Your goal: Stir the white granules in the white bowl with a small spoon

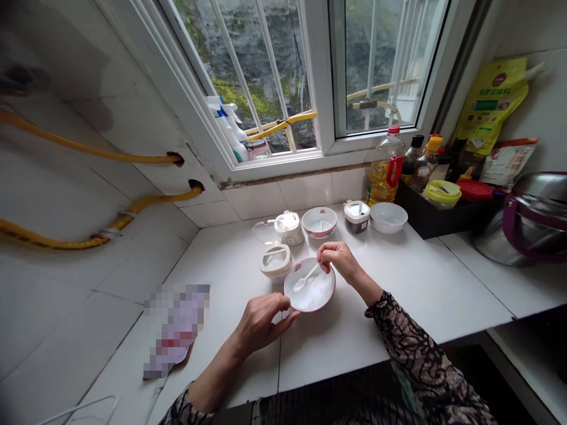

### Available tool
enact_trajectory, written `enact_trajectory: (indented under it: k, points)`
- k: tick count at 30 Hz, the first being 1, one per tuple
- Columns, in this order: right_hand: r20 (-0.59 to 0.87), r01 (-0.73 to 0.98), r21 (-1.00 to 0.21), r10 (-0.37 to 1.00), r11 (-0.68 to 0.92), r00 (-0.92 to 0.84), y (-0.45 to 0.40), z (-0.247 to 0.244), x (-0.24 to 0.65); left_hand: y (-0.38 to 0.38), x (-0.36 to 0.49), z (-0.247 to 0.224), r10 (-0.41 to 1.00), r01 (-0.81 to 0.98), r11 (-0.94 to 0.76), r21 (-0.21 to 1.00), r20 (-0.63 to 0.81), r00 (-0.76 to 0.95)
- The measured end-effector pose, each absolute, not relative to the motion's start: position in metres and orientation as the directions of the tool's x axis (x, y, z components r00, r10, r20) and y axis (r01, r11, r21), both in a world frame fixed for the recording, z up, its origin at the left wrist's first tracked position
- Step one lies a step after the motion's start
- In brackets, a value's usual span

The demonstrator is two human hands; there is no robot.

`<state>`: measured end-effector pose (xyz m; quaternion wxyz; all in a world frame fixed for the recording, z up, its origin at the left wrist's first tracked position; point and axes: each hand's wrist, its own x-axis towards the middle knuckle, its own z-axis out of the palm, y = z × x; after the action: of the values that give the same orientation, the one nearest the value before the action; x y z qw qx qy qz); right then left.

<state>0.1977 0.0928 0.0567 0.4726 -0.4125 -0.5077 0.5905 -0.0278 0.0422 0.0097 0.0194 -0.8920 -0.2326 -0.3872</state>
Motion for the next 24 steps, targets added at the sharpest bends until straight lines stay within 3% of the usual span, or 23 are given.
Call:
enact_trajectory:
  k: [5,8,10,12,14,16,18,21,24]
  points:
    - [0.035,-0.177,-0.984,0.989,0.009,-0.142,0.096,0.055,0.193,0.042,-0.027,0.008,0.396,0.444,-0.887,0.127,0.704,0.590]
    - [0.158,-0.148,-0.979,0.983,0.144,-0.093,0.095,0.055,0.185,0.042,-0.027,0.008,0.398,0.444,-0.887,0.129,0.704,0.589]
    - [0.300,-0.035,-0.954,0.952,0.298,-0.064,0.092,0.054,0.179,0.042,-0.027,0.008,0.398,0.448,-0.885,0.127,0.705,0.587]
    - [0.488,0.179,-0.849,0.868,0.497,-0.093,0.088,0.052,0.174,0.043,-0.027,0.008,0.400,0.452,-0.883,0.125,0.703,0.588]
    - [0.651,0.375,-0.634,0.728,0.676,-0.212,0.085,0.051,0.171,0.043,-0.027,0.008,0.402,0.453,-0.883,0.125,0.701,0.589]
    - [0.731,0.448,-0.432,0.595,0.783,-0.335,0.083,0.050,0.169,0.043,-0.027,0.008,0.404,0.455,-0.882,0.126,0.701,0.588]
    - [0.766,0.445,-0.363,0.534,0.819,-0.358,0.081,0.052,0.171,0.043,-0.027,0.008,0.404,0.457,-0.881,0.125,0.702,0.587]
    - [0.761,0.415,-0.481,0.603,0.773,-0.240,0.079,0.057,0.179,0.043,-0.027,0.008,0.400,0.455,-0.882,0.123,0.705,0.585]
    - [0.663,0.387,-0.644,0.734,0.660,-0.146,0.081,0.060,0.192,0.042,-0.027,0.009,0.397,0.448,-0.885,0.127,0.707,0.585]
